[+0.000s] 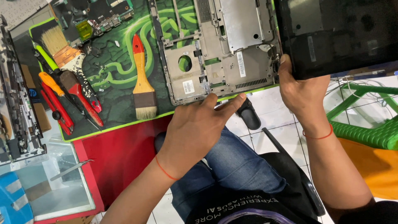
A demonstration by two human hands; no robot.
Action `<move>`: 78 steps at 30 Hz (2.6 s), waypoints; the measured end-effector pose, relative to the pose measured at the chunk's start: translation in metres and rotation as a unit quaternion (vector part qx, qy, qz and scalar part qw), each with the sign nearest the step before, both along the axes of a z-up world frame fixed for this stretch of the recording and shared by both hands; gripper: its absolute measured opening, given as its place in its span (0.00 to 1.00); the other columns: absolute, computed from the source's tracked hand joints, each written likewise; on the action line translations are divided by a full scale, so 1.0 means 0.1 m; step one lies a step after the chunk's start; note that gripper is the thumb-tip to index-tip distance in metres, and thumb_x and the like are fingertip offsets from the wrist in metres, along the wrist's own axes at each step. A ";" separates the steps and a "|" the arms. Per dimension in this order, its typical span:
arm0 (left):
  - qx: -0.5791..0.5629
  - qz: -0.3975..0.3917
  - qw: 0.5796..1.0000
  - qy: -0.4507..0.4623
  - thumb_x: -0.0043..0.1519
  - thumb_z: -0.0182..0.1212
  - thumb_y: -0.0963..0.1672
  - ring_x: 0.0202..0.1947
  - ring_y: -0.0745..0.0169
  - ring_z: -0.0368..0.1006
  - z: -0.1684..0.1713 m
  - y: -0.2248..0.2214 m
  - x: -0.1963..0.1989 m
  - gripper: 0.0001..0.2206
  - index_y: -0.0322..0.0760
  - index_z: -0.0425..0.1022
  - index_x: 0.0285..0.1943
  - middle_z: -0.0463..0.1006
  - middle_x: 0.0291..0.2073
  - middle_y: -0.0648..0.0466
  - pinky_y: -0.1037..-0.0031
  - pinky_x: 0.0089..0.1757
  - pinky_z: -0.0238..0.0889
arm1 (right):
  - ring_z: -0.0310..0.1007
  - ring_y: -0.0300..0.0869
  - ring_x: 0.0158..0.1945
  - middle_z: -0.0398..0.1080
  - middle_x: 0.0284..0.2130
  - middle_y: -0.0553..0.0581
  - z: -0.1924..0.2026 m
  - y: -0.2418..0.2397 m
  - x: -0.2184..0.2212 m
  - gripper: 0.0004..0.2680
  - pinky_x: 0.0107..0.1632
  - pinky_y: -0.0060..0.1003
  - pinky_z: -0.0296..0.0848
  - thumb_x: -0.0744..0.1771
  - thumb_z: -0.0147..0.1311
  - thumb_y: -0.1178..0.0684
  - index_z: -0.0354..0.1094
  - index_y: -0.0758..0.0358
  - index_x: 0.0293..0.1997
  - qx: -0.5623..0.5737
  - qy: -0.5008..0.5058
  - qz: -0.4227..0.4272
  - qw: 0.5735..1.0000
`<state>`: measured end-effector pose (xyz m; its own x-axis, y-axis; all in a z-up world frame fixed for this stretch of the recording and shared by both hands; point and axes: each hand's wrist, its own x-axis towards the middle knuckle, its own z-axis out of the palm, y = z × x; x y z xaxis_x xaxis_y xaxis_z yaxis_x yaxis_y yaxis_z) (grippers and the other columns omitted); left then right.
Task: Cleaning the internal chassis of a laptop with a brush and using a tool to manipulate internal components.
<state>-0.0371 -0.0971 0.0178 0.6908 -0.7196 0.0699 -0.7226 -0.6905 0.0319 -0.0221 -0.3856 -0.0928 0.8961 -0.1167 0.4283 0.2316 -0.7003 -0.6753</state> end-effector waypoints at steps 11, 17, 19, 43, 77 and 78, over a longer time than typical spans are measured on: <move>0.006 0.025 1.000 0.002 0.71 0.59 0.44 0.14 0.49 0.70 -0.16 -0.06 0.05 0.28 0.69 0.74 0.81 0.77 0.40 0.54 0.55 0.20 0.63 | 0.63 0.46 0.39 0.64 0.34 0.55 0.05 0.04 0.02 0.12 0.49 0.46 0.66 0.80 0.56 0.68 0.63 0.68 0.39 0.034 0.007 0.012 0.999; 0.005 0.024 1.000 0.003 0.68 0.61 0.40 0.14 0.53 0.71 -0.16 -0.14 0.14 0.30 0.66 0.77 0.79 0.75 0.35 0.56 0.58 0.19 0.62 | 0.64 0.46 0.40 0.66 0.35 0.56 0.06 0.05 0.03 0.11 0.50 0.46 0.68 0.80 0.56 0.69 0.65 0.69 0.41 0.035 -0.005 0.019 0.999; -0.011 0.021 1.000 -0.010 0.67 0.62 0.39 0.14 0.54 0.69 -0.17 -0.16 0.14 0.30 0.66 0.80 0.77 0.75 0.33 0.57 0.60 0.19 0.62 | 0.65 0.46 0.41 0.67 0.36 0.57 0.07 0.06 0.04 0.10 0.51 0.46 0.68 0.80 0.56 0.69 0.66 0.69 0.41 0.030 -0.011 0.021 0.999; -0.016 0.037 0.999 0.025 0.66 0.59 0.38 0.13 0.46 0.71 -0.23 -0.15 0.13 0.32 0.67 0.76 0.79 0.78 0.36 0.53 0.52 0.18 0.63 | 0.70 0.51 0.44 0.71 0.38 0.60 0.09 0.05 0.06 0.07 0.54 0.49 0.72 0.78 0.56 0.69 0.70 0.72 0.44 0.013 -0.039 0.023 0.999; 0.007 0.063 0.997 -0.032 0.65 0.61 0.40 0.15 0.53 0.71 -0.08 0.17 -0.08 0.33 0.65 0.74 0.82 0.78 0.45 0.52 0.58 0.21 0.63 | 0.71 0.48 0.41 0.68 0.35 0.58 -0.09 -0.05 0.07 0.11 0.47 0.47 0.70 0.79 0.60 0.71 0.68 0.72 0.41 0.014 -0.050 0.022 0.998; 0.014 0.084 0.996 -0.005 0.65 0.61 0.42 0.16 0.52 0.70 0.05 0.30 -0.13 0.33 0.64 0.72 0.84 0.71 0.38 0.59 0.56 0.23 0.63 | 0.71 0.53 0.39 0.68 0.35 0.61 -0.09 -0.06 0.06 0.10 0.48 0.51 0.70 0.80 0.60 0.70 0.69 0.74 0.42 -0.031 -0.069 0.020 0.997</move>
<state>-0.0506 -0.0670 0.0224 0.8017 -0.5948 0.0591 -0.5961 -0.8029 0.0053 -0.0157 -0.3915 -0.1018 0.8313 -0.0513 0.5534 0.3482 -0.7282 -0.5904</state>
